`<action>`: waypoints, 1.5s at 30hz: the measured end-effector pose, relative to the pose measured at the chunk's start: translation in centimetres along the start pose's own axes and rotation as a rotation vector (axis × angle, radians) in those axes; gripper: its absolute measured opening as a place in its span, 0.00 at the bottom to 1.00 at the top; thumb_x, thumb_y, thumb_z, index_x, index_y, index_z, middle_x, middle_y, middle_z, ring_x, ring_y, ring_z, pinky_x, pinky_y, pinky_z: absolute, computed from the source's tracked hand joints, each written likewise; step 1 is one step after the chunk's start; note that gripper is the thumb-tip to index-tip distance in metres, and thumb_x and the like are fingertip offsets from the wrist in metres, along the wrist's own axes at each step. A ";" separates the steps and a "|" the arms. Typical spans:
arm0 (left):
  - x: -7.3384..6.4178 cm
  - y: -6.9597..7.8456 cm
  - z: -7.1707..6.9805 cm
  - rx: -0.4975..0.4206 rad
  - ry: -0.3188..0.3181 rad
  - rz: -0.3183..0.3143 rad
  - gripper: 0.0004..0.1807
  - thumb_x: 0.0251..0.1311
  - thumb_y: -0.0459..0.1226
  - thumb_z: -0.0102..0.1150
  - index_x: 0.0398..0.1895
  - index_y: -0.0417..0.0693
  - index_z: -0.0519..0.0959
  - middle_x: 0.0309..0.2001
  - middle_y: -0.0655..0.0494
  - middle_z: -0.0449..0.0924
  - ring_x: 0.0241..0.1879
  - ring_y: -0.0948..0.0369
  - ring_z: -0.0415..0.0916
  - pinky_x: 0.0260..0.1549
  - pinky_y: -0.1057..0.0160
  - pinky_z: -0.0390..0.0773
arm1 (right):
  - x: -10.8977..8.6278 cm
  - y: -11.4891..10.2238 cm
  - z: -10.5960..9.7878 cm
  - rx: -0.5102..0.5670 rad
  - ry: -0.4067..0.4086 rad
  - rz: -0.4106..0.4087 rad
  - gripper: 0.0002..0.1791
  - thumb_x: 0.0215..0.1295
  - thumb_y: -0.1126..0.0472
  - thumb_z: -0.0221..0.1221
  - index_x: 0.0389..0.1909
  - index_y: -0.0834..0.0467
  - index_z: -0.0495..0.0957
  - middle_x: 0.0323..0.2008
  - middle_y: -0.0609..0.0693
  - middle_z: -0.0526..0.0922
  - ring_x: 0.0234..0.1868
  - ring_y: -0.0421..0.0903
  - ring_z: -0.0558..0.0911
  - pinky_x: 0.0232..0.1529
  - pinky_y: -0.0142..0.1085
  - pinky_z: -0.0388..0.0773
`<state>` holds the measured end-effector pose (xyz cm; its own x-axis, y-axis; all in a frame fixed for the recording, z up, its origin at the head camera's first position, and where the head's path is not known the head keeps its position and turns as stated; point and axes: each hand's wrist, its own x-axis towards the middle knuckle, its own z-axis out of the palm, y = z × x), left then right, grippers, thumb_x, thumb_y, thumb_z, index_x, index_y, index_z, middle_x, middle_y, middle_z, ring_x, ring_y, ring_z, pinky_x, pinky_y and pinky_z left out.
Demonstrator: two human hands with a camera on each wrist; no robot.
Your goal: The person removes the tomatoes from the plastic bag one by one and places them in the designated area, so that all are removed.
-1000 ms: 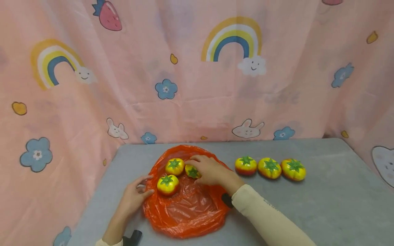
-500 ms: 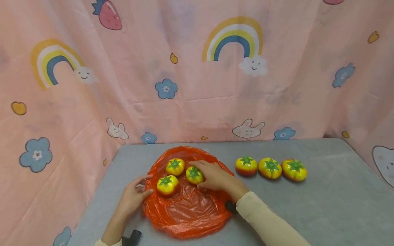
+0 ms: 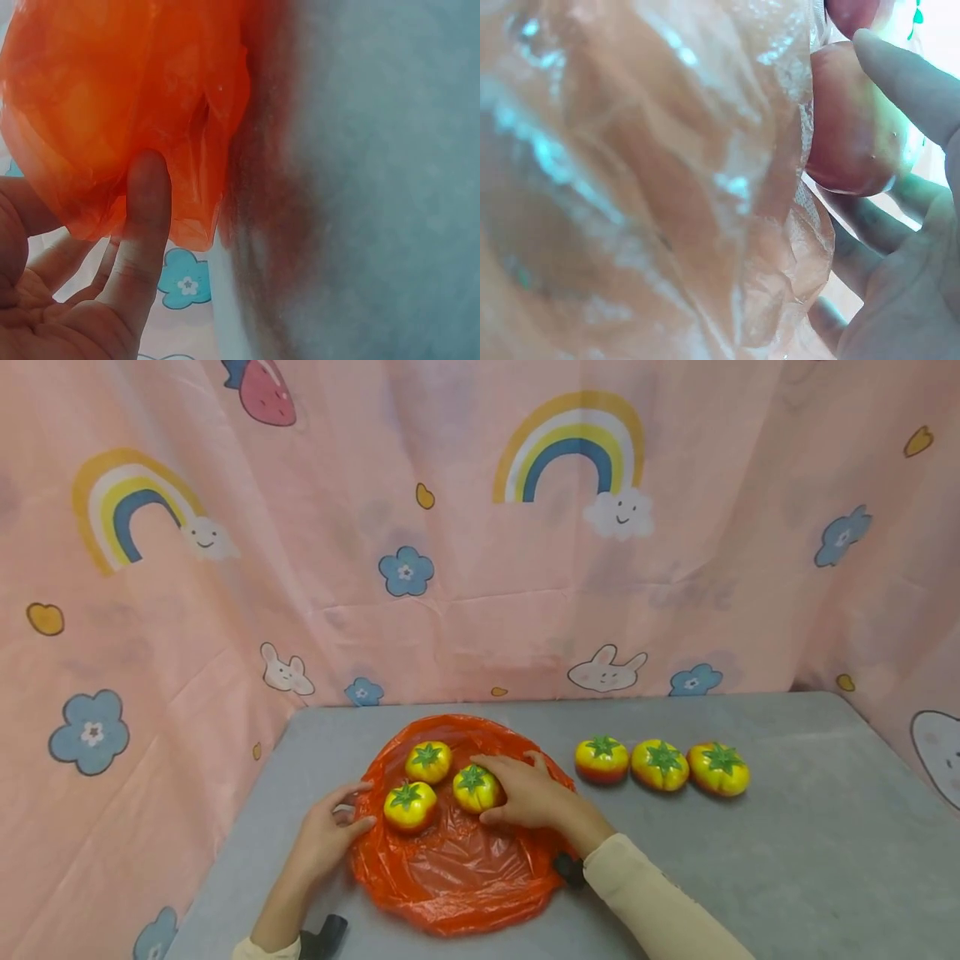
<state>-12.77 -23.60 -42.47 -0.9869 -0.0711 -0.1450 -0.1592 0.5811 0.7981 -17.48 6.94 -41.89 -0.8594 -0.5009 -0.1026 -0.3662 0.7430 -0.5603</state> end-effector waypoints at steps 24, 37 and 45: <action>0.0 -0.1 0.3 -0.008 -0.005 -0.010 0.26 0.59 0.29 0.66 0.62 0.48 0.76 0.53 0.41 0.77 0.40 0.58 0.81 0.35 0.62 0.82 | -0.8 0.0 0.5 0.056 0.011 -0.018 0.37 0.65 0.45 0.63 0.74 0.42 0.62 0.70 0.50 0.71 0.70 0.50 0.69 0.67 0.61 0.55; 0.2 -0.7 0.5 0.003 0.002 0.013 0.26 0.59 0.29 0.67 0.61 0.48 0.77 0.52 0.42 0.78 0.41 0.57 0.82 0.38 0.60 0.84 | -3.0 -1.2 -0.3 0.108 0.034 -0.013 0.37 0.63 0.46 0.66 0.73 0.40 0.64 0.70 0.48 0.71 0.71 0.50 0.68 0.68 0.61 0.51; 0.1 -0.6 0.4 -0.005 0.011 0.015 0.25 0.59 0.29 0.66 0.61 0.48 0.77 0.52 0.41 0.79 0.41 0.57 0.82 0.37 0.61 0.84 | -5.4 -2.2 -0.8 0.144 0.075 0.023 0.38 0.61 0.46 0.67 0.72 0.36 0.64 0.70 0.46 0.71 0.72 0.50 0.68 0.70 0.65 0.50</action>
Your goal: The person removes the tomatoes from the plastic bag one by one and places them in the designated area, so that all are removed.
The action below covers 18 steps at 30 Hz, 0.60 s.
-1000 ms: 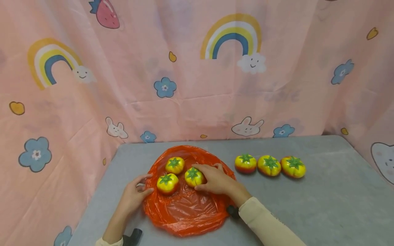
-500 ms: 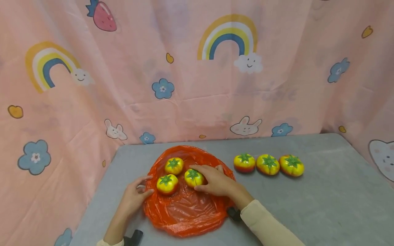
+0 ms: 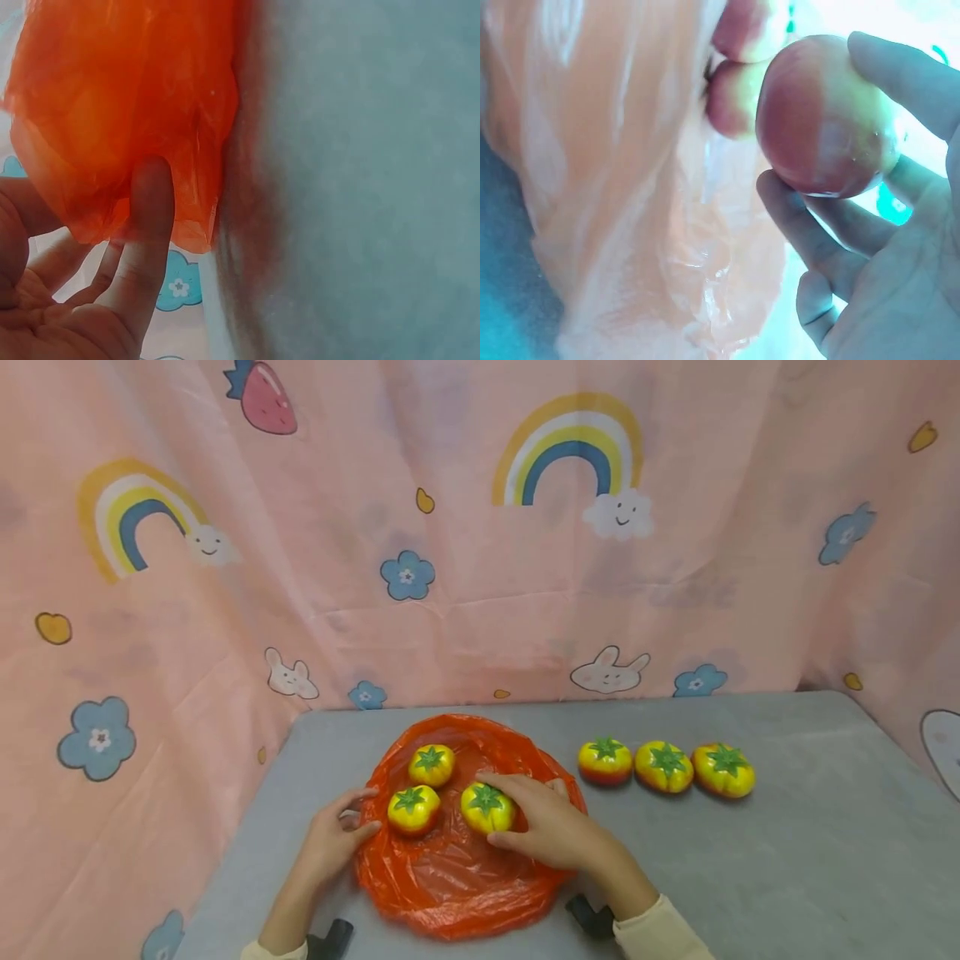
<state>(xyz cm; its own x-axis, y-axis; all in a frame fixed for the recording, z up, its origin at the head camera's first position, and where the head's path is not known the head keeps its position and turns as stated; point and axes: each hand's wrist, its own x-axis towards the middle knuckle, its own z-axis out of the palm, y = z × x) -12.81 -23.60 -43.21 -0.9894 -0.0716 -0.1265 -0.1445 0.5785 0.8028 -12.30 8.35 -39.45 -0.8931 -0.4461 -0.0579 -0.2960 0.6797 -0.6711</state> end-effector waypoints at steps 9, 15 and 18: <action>-0.1 0.2 0.0 0.013 0.001 -0.015 0.25 0.60 0.31 0.66 0.61 0.49 0.77 0.53 0.42 0.78 0.45 0.55 0.82 0.39 0.60 0.84 | -3.0 -1.0 0.4 0.055 -0.021 0.094 0.39 0.58 0.42 0.68 0.70 0.33 0.65 0.68 0.43 0.73 0.65 0.46 0.72 0.62 0.57 0.59; -0.1 0.2 0.0 0.006 -0.004 -0.002 0.25 0.60 0.30 0.66 0.61 0.48 0.77 0.53 0.42 0.77 0.42 0.56 0.81 0.38 0.61 0.84 | -4.6 -1.4 1.3 0.132 -0.055 0.148 0.39 0.56 0.39 0.69 0.69 0.31 0.66 0.67 0.43 0.73 0.64 0.47 0.73 0.64 0.61 0.59; -0.2 0.3 0.0 0.010 0.002 0.004 0.25 0.59 0.30 0.66 0.61 0.48 0.77 0.53 0.42 0.78 0.43 0.56 0.81 0.39 0.60 0.84 | -5.0 -1.4 1.3 0.204 -0.064 0.181 0.39 0.55 0.38 0.69 0.68 0.29 0.65 0.68 0.43 0.73 0.63 0.48 0.73 0.65 0.68 0.57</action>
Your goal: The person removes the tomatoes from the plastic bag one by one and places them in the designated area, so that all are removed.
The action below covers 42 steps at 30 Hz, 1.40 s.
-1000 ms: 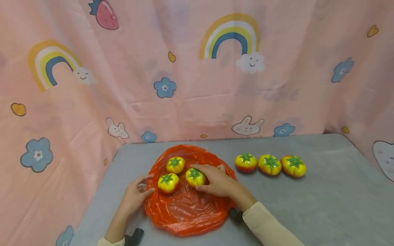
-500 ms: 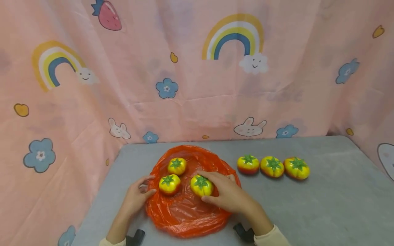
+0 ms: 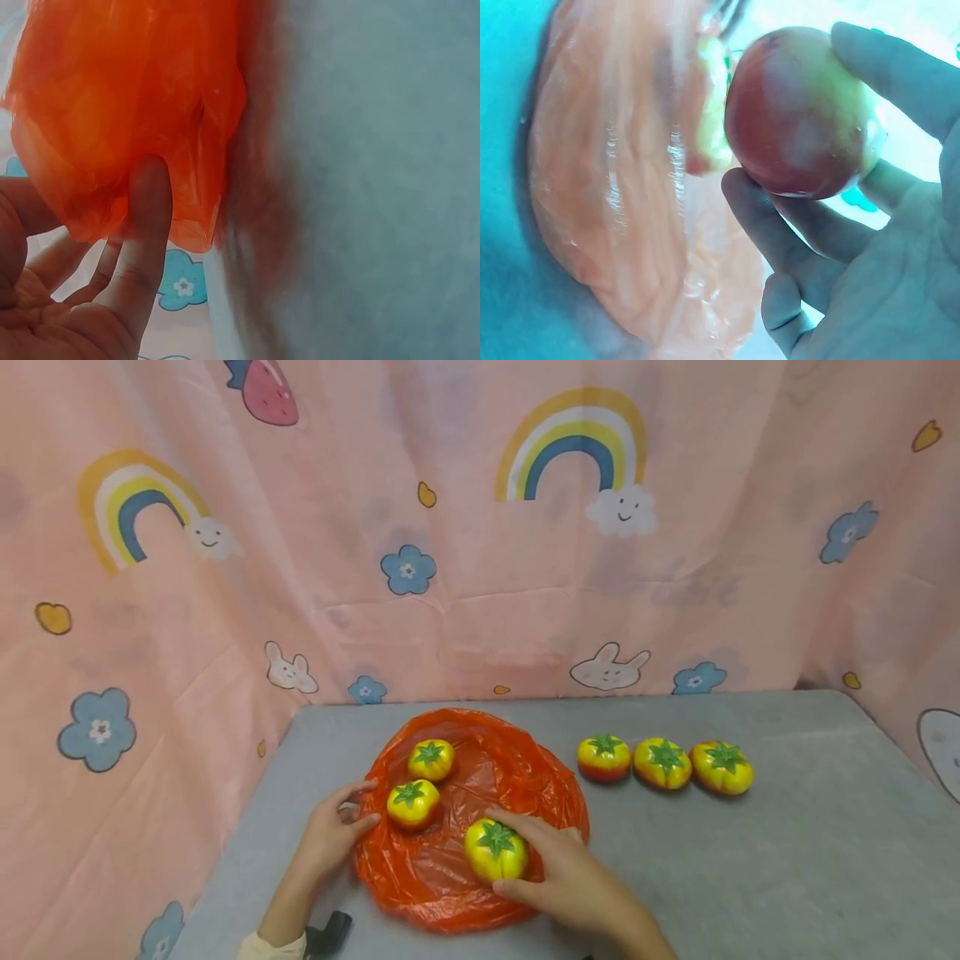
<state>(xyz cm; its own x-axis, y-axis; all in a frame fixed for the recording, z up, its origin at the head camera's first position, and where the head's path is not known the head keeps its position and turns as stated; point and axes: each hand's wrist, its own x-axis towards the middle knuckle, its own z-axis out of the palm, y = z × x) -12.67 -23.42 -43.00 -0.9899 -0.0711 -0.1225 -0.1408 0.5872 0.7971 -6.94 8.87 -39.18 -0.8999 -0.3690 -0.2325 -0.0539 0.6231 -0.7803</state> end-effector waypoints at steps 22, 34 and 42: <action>0.2 -0.4 0.0 -0.023 0.009 0.039 0.24 0.58 0.28 0.67 0.59 0.48 0.78 0.50 0.43 0.79 0.41 0.56 0.82 0.36 0.66 0.81 | -0.9 -0.5 -0.4 -0.020 -0.058 0.004 0.36 0.56 0.42 0.69 0.66 0.25 0.65 0.68 0.42 0.71 0.65 0.51 0.71 0.64 0.67 0.64; 0.3 -0.6 0.2 -0.015 0.019 0.033 0.24 0.58 0.30 0.67 0.59 0.49 0.78 0.50 0.44 0.78 0.42 0.57 0.81 0.38 0.63 0.83 | 0.0 1.0 -1.1 -0.093 0.094 -0.022 0.38 0.56 0.47 0.71 0.67 0.30 0.66 0.67 0.40 0.72 0.66 0.48 0.71 0.66 0.64 0.62; 0.4 -0.6 0.0 -0.022 0.019 0.018 0.24 0.59 0.30 0.67 0.60 0.50 0.78 0.51 0.44 0.78 0.42 0.57 0.81 0.38 0.63 0.83 | 0.5 2.6 -1.9 -0.119 0.192 -0.057 0.39 0.58 0.52 0.70 0.70 0.37 0.66 0.70 0.44 0.70 0.70 0.53 0.69 0.68 0.66 0.58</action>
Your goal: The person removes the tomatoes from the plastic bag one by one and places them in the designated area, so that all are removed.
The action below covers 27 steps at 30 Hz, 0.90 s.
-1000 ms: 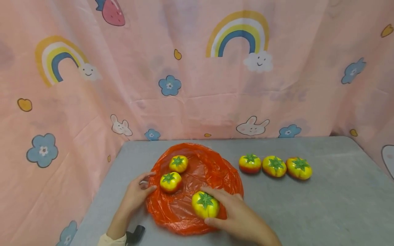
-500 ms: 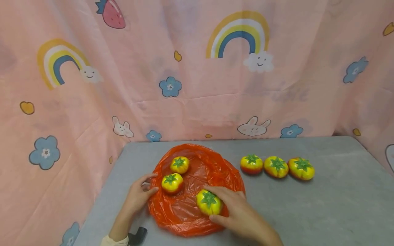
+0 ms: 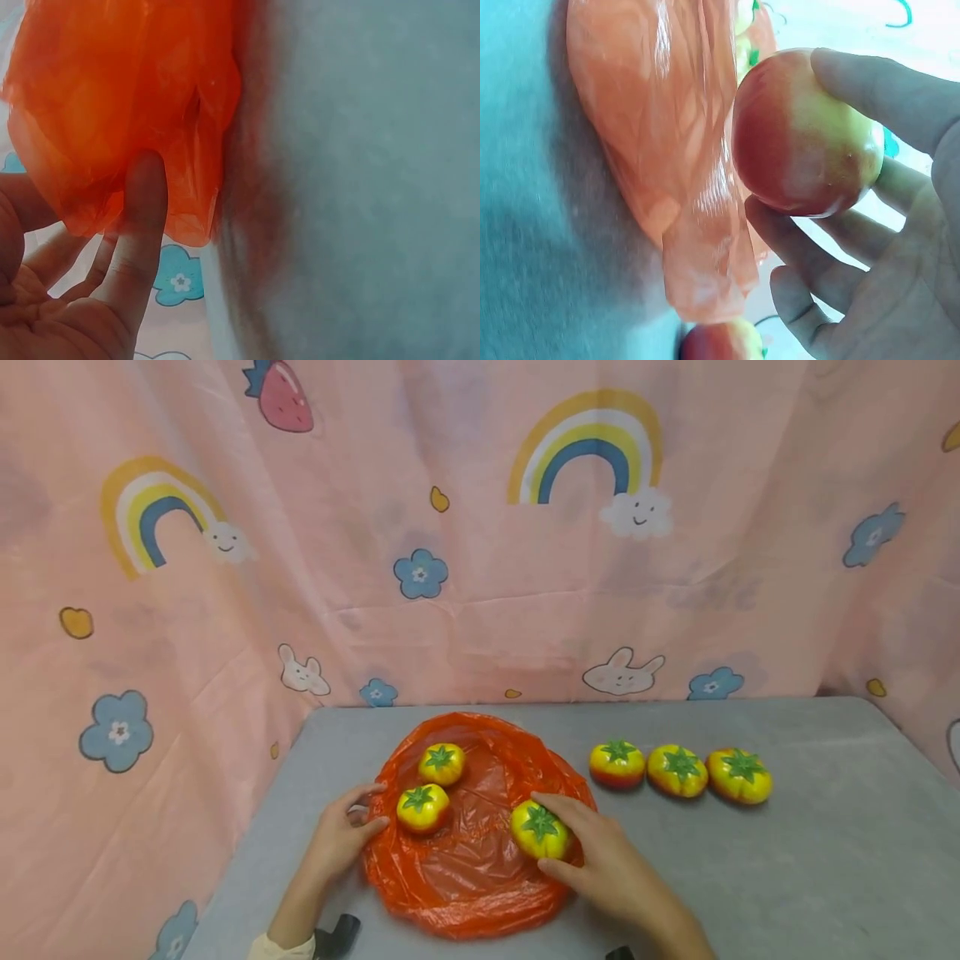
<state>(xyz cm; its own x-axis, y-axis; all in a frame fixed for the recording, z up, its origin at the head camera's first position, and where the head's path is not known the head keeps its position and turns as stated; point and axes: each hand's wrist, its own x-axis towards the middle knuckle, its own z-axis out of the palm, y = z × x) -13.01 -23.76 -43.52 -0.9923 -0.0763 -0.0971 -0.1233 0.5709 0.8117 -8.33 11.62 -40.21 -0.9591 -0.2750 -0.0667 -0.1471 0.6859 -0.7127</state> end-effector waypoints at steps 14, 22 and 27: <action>-0.2 0.1 0.1 -0.014 -0.001 0.023 0.23 0.58 0.28 0.67 0.59 0.48 0.79 0.49 0.43 0.78 0.41 0.57 0.81 0.35 0.66 0.81 | -0.4 3.1 -2.9 0.017 0.076 -0.015 0.41 0.61 0.52 0.68 0.74 0.43 0.61 0.73 0.54 0.66 0.72 0.61 0.66 0.66 0.66 0.63; -0.3 0.1 0.1 -0.014 0.000 0.012 0.24 0.58 0.29 0.66 0.59 0.49 0.79 0.49 0.44 0.78 0.41 0.57 0.81 0.36 0.65 0.81 | -0.6 4.5 -4.0 0.023 0.092 0.056 0.44 0.61 0.48 0.67 0.76 0.44 0.57 0.75 0.58 0.61 0.74 0.66 0.61 0.65 0.69 0.60; -0.2 0.0 0.2 -0.015 -0.001 0.007 0.24 0.59 0.29 0.66 0.59 0.50 0.79 0.49 0.44 0.78 0.42 0.57 0.81 0.36 0.65 0.82 | -0.5 5.2 -4.5 0.016 0.064 0.159 0.48 0.59 0.44 0.68 0.76 0.48 0.55 0.75 0.64 0.59 0.69 0.69 0.66 0.61 0.70 0.65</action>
<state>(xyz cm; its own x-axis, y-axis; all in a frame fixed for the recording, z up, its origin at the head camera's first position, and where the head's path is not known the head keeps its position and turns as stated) -12.79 -23.63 -43.59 -0.9932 -0.0718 -0.0917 -0.1163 0.5595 0.8206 -9.76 18.38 -40.76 -0.9835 -0.1201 -0.1356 0.0115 0.7061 -0.7080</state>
